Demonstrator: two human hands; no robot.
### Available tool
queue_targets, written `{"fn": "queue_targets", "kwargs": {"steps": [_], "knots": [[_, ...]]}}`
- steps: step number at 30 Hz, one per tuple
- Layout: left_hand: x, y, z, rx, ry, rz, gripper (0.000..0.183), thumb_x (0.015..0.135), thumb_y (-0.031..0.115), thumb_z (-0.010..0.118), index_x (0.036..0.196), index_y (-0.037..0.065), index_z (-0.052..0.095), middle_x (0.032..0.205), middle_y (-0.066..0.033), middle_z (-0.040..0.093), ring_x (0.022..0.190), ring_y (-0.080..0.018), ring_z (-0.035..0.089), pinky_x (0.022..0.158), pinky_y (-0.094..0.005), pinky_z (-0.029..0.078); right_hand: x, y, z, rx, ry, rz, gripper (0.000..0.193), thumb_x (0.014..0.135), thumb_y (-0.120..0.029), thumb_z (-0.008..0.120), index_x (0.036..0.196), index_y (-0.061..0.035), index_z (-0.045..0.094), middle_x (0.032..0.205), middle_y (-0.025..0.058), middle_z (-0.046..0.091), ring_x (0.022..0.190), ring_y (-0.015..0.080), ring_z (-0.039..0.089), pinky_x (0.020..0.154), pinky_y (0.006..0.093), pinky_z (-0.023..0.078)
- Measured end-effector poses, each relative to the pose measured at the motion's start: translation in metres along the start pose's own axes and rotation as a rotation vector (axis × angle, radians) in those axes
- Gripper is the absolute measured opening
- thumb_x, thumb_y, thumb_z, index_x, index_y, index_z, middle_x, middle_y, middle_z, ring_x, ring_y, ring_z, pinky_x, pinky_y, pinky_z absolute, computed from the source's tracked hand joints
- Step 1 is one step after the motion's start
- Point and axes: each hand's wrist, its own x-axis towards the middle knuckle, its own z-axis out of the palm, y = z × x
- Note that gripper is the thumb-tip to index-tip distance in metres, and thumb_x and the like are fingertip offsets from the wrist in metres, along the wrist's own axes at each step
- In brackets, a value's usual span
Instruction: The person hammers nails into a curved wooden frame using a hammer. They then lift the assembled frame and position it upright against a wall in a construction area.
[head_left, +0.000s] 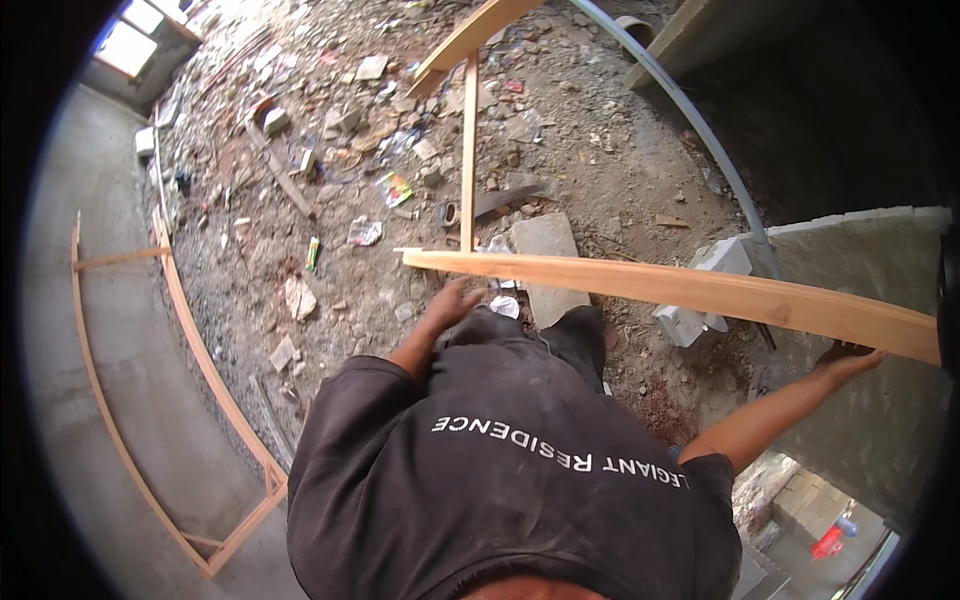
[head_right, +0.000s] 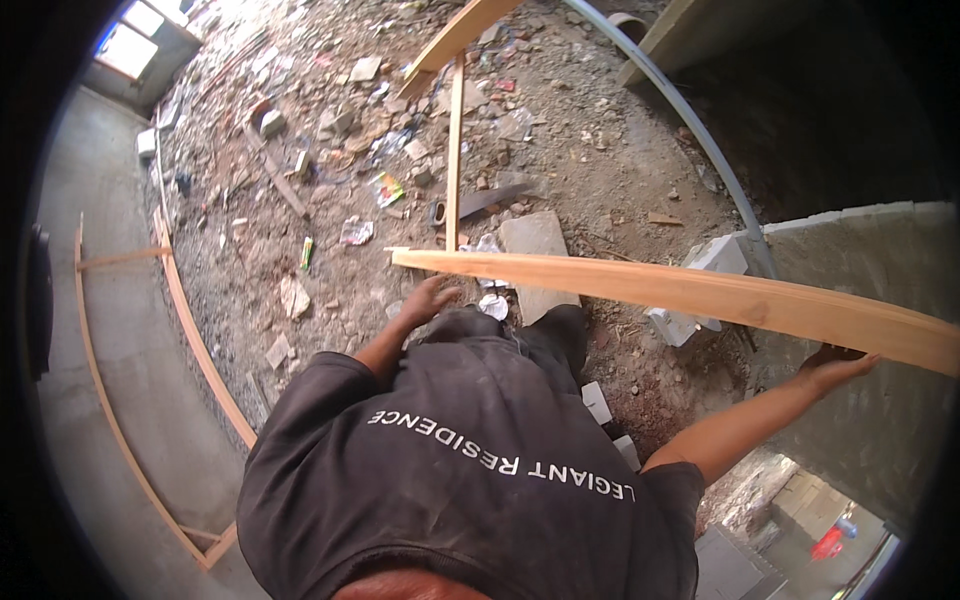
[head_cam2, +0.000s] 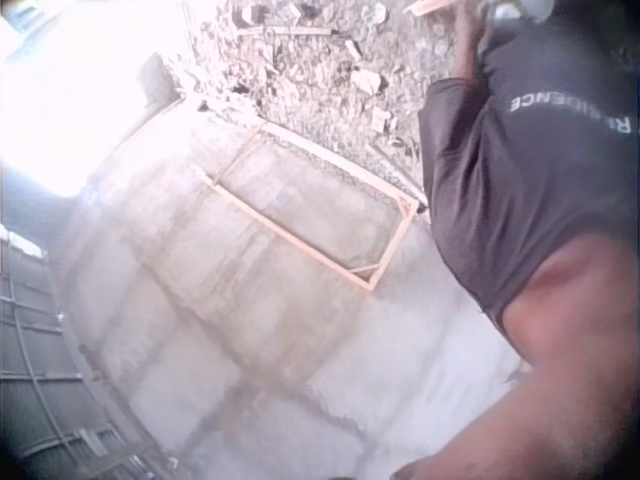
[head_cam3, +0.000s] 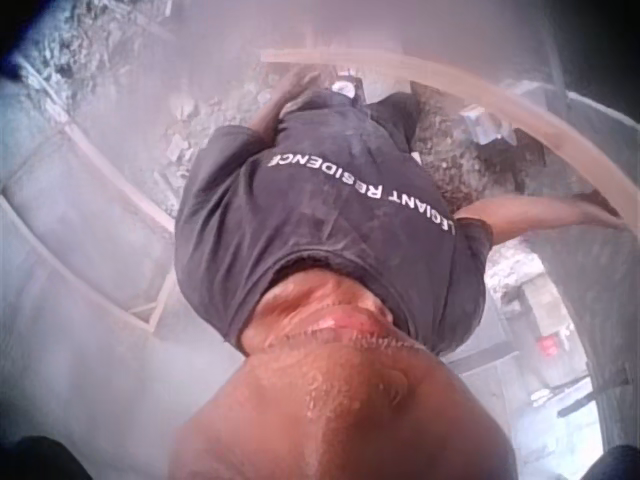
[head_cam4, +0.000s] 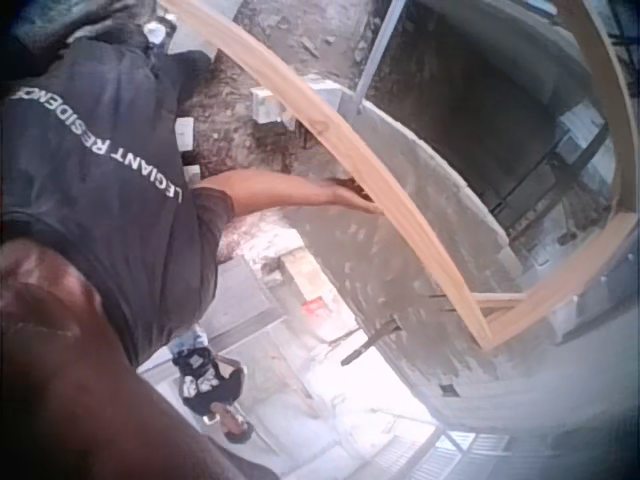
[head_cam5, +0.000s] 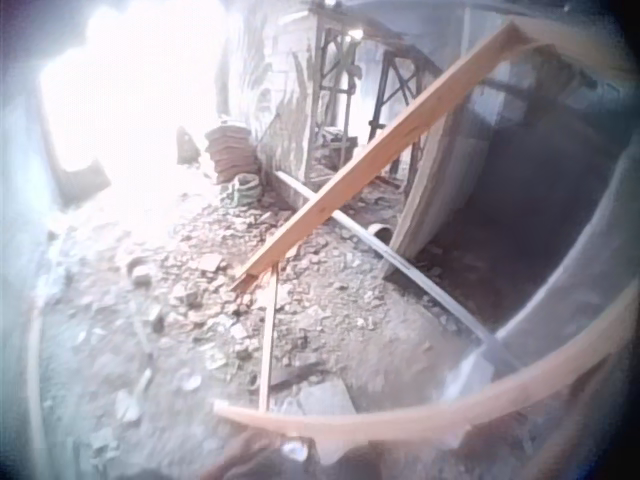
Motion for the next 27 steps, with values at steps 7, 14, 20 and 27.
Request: {"fn": "queue_targets", "kwargs": {"steps": [7,14,20,27], "knots": [[-0.200,-0.254,-0.041,0.230,0.329,-0.772,0.051,0.083,0.048,0.048,0.093,0.002,0.066,0.089,-0.0258,0.062,0.089,-0.0396,0.060,0.079,-0.0453,0.044,-0.021,-0.025,0.010,-0.083,0.049,0.077,0.066,0.087,-0.054,0.033,0.132,-0.0058,0.035,0.128,0.0166,0.041,0.116,0.0293,0.042,0.092,0.0422,0.037],[-0.263,-0.261,0.003,0.129,0.039,-0.722,0.056,0.082,0.047,0.053,0.107,-0.003,0.060,0.103,-0.0253,0.060,0.101,-0.0369,0.057,0.086,-0.0405,0.044,-0.011,-0.010,-0.006,-0.482,0.133,-0.002,0.067,0.089,-0.046,0.037,0.130,0.0064,0.030,0.127,0.0224,0.040,0.115,0.0349,0.043,0.096,0.0427,0.036],[-0.227,-0.189,-0.047,-0.119,0.157,-0.480,0.056,0.086,0.044,0.050,0.111,-0.006,0.056,0.105,-0.0252,0.060,0.100,-0.0336,0.059,0.084,-0.0376,0.045,-0.116,0.027,0.013,-0.457,0.141,-0.081,0.110,0.071,-0.056,0.065,0.132,0.0174,0.010,0.134,0.0367,0.022,0.126,0.0385,0.032,0.103,0.0399,0.031],[-0.205,-0.224,-0.106,-0.015,0.108,-0.352,0.052,0.087,0.043,0.049,0.105,-0.004,0.059,0.100,-0.0226,0.062,0.098,-0.0320,0.059,0.083,-0.0376,0.045,-0.195,0.055,0.029,-0.675,0.301,0.099,0.117,0.067,-0.056,0.070,0.132,0.0166,0.005,0.136,0.0345,0.019,0.127,0.0407,0.028,0.105,0.0413,0.028]]}}
